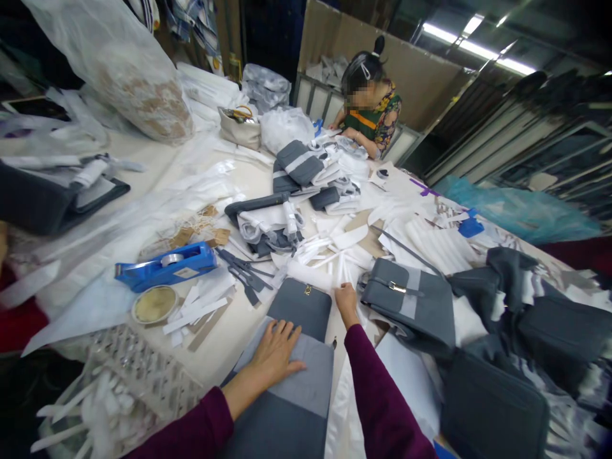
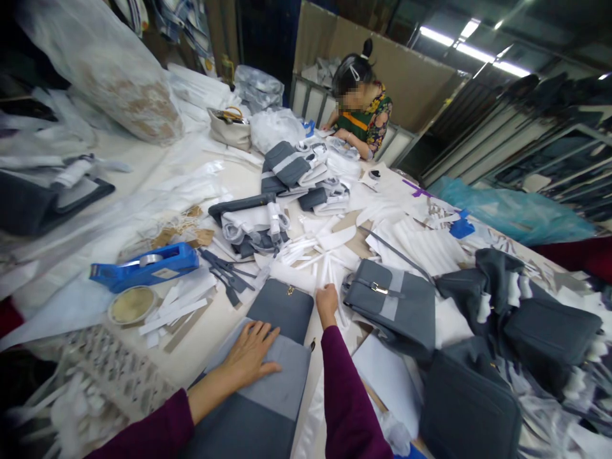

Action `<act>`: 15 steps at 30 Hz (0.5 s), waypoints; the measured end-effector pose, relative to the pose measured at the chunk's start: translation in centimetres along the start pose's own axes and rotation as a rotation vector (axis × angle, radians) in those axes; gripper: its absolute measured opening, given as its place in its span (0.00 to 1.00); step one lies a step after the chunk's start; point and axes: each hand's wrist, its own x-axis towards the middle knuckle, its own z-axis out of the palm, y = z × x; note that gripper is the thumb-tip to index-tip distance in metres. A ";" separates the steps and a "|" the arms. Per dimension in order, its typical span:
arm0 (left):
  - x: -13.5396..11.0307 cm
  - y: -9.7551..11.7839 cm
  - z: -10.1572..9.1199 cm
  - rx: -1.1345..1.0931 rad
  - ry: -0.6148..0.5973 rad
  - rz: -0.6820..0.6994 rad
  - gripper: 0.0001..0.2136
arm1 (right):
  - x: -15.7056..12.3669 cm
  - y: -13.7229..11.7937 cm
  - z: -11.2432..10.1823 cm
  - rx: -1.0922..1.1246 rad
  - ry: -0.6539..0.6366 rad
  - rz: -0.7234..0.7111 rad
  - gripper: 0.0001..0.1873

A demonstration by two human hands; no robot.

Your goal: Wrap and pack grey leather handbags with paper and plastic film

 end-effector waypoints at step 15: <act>-0.1 0.9 -1.7 0.057 0.052 0.023 0.34 | -11.6 0.2 -0.6 0.294 -0.380 -0.459 0.16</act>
